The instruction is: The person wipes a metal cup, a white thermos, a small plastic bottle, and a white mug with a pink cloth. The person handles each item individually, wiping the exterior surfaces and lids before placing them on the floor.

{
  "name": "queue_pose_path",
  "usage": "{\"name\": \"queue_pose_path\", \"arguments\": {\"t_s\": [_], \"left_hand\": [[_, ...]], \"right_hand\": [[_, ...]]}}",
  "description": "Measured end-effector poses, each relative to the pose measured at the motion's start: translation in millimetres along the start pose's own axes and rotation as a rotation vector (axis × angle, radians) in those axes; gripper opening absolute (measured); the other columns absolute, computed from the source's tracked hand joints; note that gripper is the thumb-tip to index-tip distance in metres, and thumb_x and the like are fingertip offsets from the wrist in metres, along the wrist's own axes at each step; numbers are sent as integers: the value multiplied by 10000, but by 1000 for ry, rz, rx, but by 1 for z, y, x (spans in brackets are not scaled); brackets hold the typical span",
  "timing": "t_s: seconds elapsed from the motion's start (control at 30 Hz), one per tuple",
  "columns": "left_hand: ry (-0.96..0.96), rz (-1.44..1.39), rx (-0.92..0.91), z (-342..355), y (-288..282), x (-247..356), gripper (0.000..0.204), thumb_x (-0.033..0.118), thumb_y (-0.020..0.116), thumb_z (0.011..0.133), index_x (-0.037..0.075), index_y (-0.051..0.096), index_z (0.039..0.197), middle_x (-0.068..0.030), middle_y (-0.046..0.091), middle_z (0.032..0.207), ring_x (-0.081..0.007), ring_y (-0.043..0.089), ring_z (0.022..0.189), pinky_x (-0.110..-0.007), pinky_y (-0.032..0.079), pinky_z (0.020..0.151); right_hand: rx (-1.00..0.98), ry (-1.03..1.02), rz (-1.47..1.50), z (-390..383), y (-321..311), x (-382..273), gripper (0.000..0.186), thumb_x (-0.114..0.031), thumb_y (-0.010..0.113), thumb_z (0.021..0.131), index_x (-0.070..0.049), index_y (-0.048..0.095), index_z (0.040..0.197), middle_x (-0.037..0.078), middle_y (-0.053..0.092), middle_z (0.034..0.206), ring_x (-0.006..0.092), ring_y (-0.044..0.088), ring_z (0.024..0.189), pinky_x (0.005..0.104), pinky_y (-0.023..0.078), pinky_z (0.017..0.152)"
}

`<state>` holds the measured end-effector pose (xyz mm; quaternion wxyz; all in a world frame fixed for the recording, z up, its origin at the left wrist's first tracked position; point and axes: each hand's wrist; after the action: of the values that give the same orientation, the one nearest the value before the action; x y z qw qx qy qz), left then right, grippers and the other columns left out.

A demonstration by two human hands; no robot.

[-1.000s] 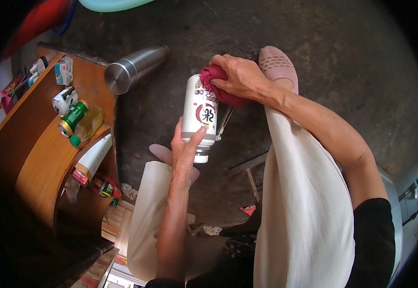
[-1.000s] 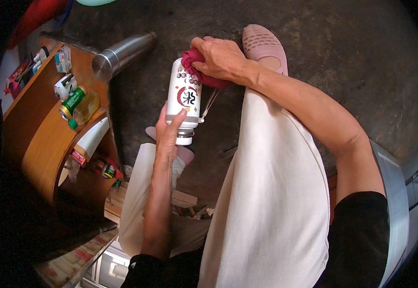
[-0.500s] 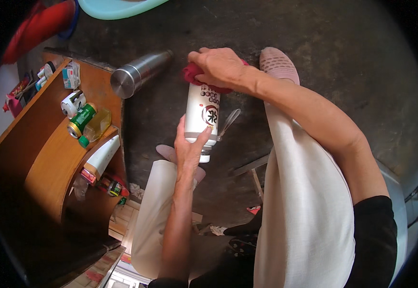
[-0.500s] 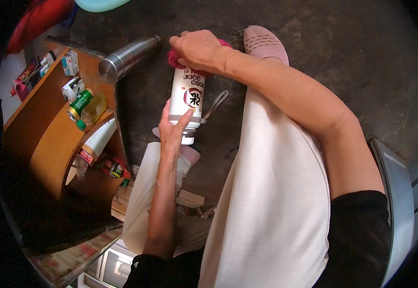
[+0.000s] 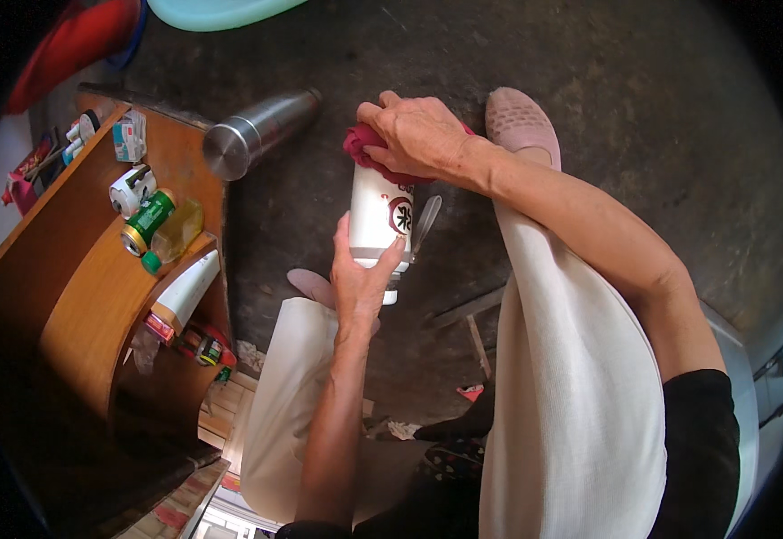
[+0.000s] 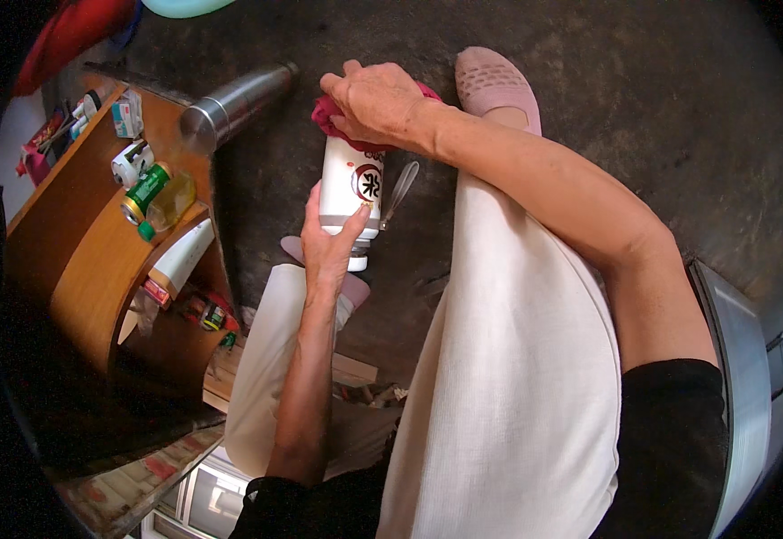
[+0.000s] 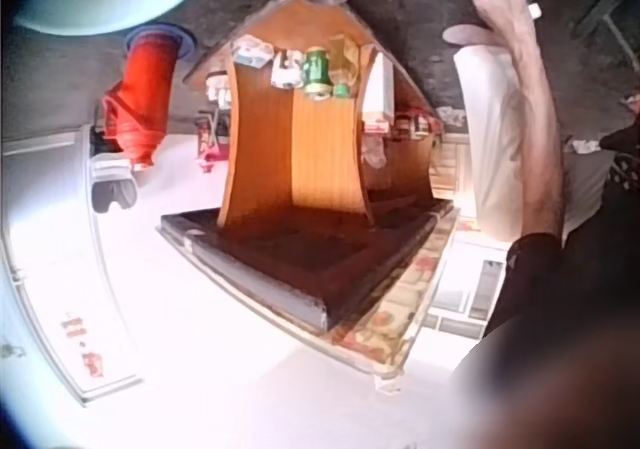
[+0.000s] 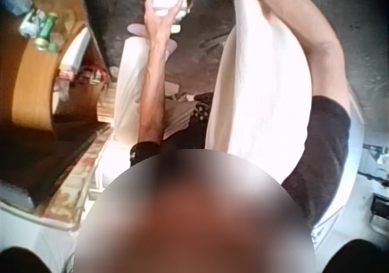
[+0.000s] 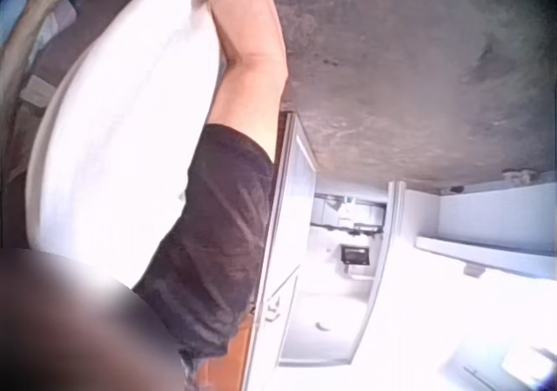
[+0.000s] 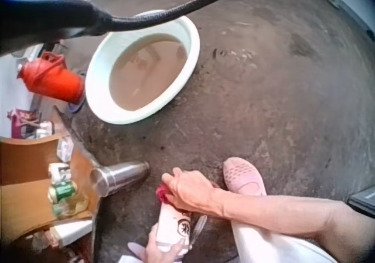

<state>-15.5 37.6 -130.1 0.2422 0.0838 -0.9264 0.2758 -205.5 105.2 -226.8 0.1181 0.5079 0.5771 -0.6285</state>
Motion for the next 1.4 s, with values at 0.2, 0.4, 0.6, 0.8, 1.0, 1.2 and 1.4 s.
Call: {"name": "queue_pose_path", "arguments": {"t_s": [0.2,0.4,0.6,0.8,1.0,1.2,1.4], "left_hand": [[50,225,75,-4,-3,-9,866,316,854,724,73,417,1431,-175,663,1171,-256,662,1028,-361,518,907],[84,166,76,-8,9,0,851,293,837,753,61,397,1443,-182,668,1162,-264,669,1021,-364,529,886],[72,205,82,-6,4,0,877,305,855,731,62,401,1440,-179,671,1161,-260,670,1025,-368,529,888],[87,124,96,-9,9,-18,871,268,860,717,76,408,1436,-178,631,1237,-276,647,1086,-379,507,932],[166,235,83,-6,9,-15,853,239,839,739,29,391,1434,-198,621,1239,-289,640,1092,-379,505,931],[150,164,78,-6,5,-24,883,225,849,733,33,372,1451,-209,614,1256,-287,637,1109,-377,506,938],[42,-53,-1,-2,0,-16,865,192,840,760,32,362,1463,-157,609,1253,-211,624,1076,-327,519,916]], "right_hand": [[-266,-169,120,-36,-12,-39,395,-311,716,809,-9,623,1047,260,666,964,395,702,775,458,589,671],[16,21,44,5,7,-6,351,-317,704,852,-18,605,1007,211,670,924,400,678,769,462,568,672],[-154,95,134,-10,0,-15,395,-326,678,872,2,620,1084,246,693,940,411,689,869,461,571,772],[-303,-5,248,-37,-7,-26,365,-335,693,857,-27,597,1028,208,668,879,396,680,803,475,556,740],[133,125,68,-1,4,28,451,-381,687,883,8,609,1098,262,690,947,405,705,829,459,581,740],[79,578,482,-28,-24,50,646,-575,589,916,19,605,1171,256,679,996,326,712,891,408,570,774],[-11,841,1160,-48,-37,42,650,-552,574,944,14,566,1263,197,637,1172,273,675,1016,386,570,858]]}}
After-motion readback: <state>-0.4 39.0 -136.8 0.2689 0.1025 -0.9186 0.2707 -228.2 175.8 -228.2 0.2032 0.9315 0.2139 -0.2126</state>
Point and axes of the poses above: each hand's wrist, its own z-axis towards the middle knuckle, its own y-axis out of the palm, x = y × z
